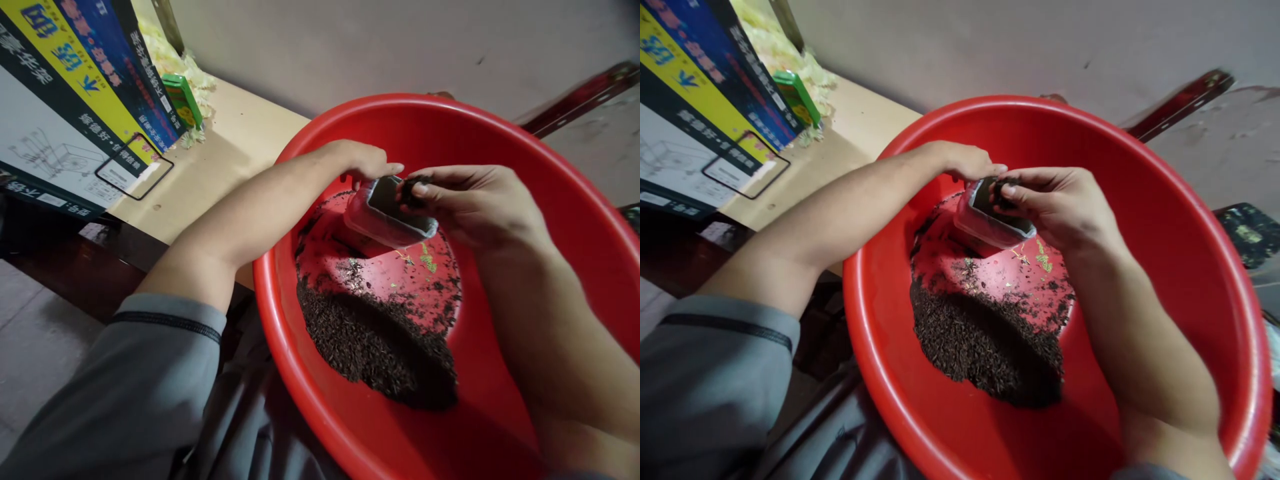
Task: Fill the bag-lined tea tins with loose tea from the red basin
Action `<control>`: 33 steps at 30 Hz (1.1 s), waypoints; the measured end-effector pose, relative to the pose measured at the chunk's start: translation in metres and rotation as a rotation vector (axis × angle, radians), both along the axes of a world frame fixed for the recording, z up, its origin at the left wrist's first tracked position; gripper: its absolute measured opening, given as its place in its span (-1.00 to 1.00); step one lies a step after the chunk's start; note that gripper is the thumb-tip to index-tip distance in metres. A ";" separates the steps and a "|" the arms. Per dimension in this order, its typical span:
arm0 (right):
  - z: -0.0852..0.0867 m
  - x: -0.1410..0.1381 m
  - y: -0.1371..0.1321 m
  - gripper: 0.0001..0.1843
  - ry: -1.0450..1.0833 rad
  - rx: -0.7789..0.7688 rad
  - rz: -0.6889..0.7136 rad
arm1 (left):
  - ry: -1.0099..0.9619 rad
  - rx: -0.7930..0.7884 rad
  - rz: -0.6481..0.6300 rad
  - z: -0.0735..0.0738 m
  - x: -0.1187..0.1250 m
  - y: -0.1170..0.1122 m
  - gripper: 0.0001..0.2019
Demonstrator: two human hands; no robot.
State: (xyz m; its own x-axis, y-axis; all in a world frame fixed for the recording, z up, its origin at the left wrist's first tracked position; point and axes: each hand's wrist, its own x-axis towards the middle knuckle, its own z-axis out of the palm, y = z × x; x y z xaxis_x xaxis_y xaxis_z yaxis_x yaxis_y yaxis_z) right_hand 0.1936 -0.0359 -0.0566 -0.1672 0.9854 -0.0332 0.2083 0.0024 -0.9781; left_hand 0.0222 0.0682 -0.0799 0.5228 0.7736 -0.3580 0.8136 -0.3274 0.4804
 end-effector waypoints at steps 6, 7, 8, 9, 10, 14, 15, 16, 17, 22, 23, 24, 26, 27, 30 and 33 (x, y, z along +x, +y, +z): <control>-0.007 0.013 0.015 -0.78 -0.408 0.240 -0.123 | -0.011 -0.001 0.019 -0.006 -0.001 0.006 -0.35; -0.009 0.013 0.014 -0.77 -0.460 0.282 -0.099 | -0.018 -0.004 0.022 -0.007 -0.001 0.008 -0.35; -0.010 0.014 0.014 -0.77 -0.514 0.336 -0.078 | -0.027 -0.009 0.023 -0.008 -0.001 0.009 -0.35; -0.010 0.014 0.014 -0.78 -0.567 0.392 -0.060 | -0.037 -0.014 0.023 -0.009 -0.001 0.011 -0.36; -0.010 0.015 0.013 -0.78 -0.613 0.438 -0.042 | -0.047 -0.018 0.021 -0.010 -0.001 0.011 -0.36; -0.011 0.017 0.011 -0.77 -0.677 0.552 0.069 | -0.047 -0.022 0.024 -0.008 -0.001 0.009 -0.36; -0.011 0.017 0.010 -0.75 -0.681 0.586 0.099 | -0.034 -0.017 0.023 -0.007 -0.001 0.007 -0.35; -0.012 0.018 0.009 -0.73 -0.690 0.625 0.125 | -0.019 -0.012 0.019 -0.005 0.000 0.005 -0.34; -0.013 0.019 0.007 -0.71 -0.703 0.664 0.146 | -0.006 -0.006 0.007 -0.004 0.000 0.004 -0.32; -0.020 0.015 -0.009 -0.76 -0.801 0.795 0.138 | 0.006 0.030 -0.078 -0.002 -0.001 0.001 -0.17; -0.023 0.011 -0.016 -0.74 -0.814 0.817 0.119 | 0.002 0.030 -0.085 -0.003 -0.001 0.002 -0.14; -0.026 0.006 -0.023 -0.73 -0.815 0.839 0.103 | 0.001 0.027 -0.087 -0.003 -0.002 0.002 -0.11; -0.038 -0.007 -0.041 -0.69 -0.761 0.857 0.146 | 0.000 0.022 -0.082 -0.004 -0.002 0.003 -0.10; -0.047 -0.016 -0.050 -0.69 -0.718 0.838 0.221 | 0.001 0.022 -0.080 -0.004 -0.002 0.003 -0.10; -0.092 -0.042 -0.067 -0.65 -0.647 0.612 0.644 | 0.011 0.028 -0.090 -0.004 -0.002 0.003 -0.10; -0.148 -0.066 -0.062 -0.46 -0.713 0.458 0.692 | 0.013 0.045 -0.088 -0.004 -0.001 0.003 -0.13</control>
State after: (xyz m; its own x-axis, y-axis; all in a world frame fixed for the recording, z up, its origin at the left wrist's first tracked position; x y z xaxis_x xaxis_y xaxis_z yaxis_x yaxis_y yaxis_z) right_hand 0.1280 -0.0983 -0.2046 -0.7770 0.6295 0.0035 0.5401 0.6694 -0.5101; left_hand 0.0212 0.0710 -0.0842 0.5850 0.7401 -0.3318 0.7869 -0.4190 0.4530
